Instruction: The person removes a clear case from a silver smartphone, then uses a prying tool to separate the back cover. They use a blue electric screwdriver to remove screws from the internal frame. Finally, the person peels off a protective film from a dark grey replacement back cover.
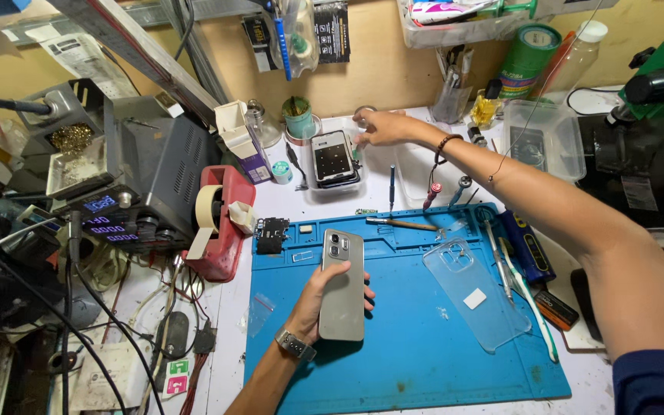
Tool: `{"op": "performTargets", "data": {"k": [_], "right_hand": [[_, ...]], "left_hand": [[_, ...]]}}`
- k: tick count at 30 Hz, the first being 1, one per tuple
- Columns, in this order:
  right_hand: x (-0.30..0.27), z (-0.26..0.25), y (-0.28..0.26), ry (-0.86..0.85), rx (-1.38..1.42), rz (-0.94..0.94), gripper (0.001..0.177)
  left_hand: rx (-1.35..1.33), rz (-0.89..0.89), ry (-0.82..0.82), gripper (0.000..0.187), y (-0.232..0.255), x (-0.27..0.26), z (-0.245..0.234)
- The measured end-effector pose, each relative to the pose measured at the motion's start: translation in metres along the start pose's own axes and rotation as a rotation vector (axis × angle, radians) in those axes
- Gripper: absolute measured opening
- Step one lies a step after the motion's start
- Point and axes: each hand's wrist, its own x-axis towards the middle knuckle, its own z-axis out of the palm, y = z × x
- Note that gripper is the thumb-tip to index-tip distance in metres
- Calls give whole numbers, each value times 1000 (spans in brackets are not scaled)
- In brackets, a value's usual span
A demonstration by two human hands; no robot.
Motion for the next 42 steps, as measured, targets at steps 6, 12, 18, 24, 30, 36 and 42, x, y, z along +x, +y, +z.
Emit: {"op": "performTargets", "data": {"k": [6,12,18,24,30,36,42], "right_hand": [[-29,-35,37,-43,-179,-32,54],[-41,-34,76,39,-340,124,22],[-26,-14,72,271,-240,95,19],[-35,-18,67,482,-72,24,18],[-94,-38,81,481,33,-27,19],[-223,-38,57,267,-171,453,32],[-287,15,22,6,-201,542,43]], "left_hand": [[-6,3,6,46,-2,1,0],[-19,15,25,44,-2,0,4],[37,-70,23,51,1,-3,0],[50,-56,6,52,1,-2,-2],[23,-1,3,51,-3,-1,-2],[-56,18,31,60,-4,5,-1],[-183,103,49,80,-5,6,-2]]}}
